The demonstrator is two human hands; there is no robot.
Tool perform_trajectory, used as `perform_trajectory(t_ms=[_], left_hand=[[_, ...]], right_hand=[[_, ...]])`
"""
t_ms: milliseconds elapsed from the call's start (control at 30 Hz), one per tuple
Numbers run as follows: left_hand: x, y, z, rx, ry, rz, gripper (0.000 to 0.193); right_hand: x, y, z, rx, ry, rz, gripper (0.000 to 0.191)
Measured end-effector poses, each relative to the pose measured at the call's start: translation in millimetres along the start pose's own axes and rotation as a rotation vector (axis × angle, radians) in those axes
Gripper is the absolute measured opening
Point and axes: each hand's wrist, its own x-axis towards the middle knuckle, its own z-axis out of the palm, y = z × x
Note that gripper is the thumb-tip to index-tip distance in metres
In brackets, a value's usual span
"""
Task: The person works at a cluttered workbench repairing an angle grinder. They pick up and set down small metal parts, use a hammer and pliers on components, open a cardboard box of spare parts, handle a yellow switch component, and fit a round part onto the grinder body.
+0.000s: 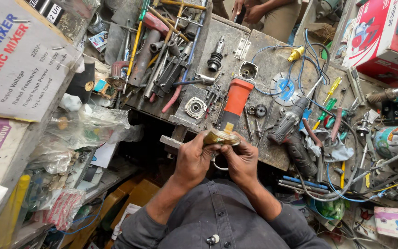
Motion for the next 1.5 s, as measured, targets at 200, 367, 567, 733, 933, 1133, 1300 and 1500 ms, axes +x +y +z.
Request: perform_trajectory(t_ms=[200,367,567,733,933,1133,1300,1500], left_hand=[[-9,-14,8,0.123,0.035,0.145,0.018],[-13,-20,11,0.202,0.092,0.257,0.017],[-16,-20,12,0.19,0.108,0.286,0.013],[-13,-17,12,0.201,0.11,0.284,0.011],[-8,-7,-4,0.117,0.026,0.052,0.011],[-1,-5,-16,0.342,-0.103,0.051,0.013],[1,-3,-12,0.428,-0.12,-0.027,0.017],[29,-13,-22,0.739,-0.085,-0.026,0.021]], right_hand=[[-5,6,4,0.009,0.009,-0.148,0.011],[-10,-1,11,-0.041,0.037,-0.174,0.008],[-12,-7,16,-0.043,0.037,-0.222,0.007],[-15,-2,15,-0.07,0.061,-0.199,0.008],[3,-10,-10,-0.042,-0.174,0.068,0.037],[21,-36,-41,0.327,-0.267,0.28,0.067],[15,-40,-38,0.143,-0.258,0.179,0.062],[8,-26,-47,0.275,-0.148,0.138,0.055]])
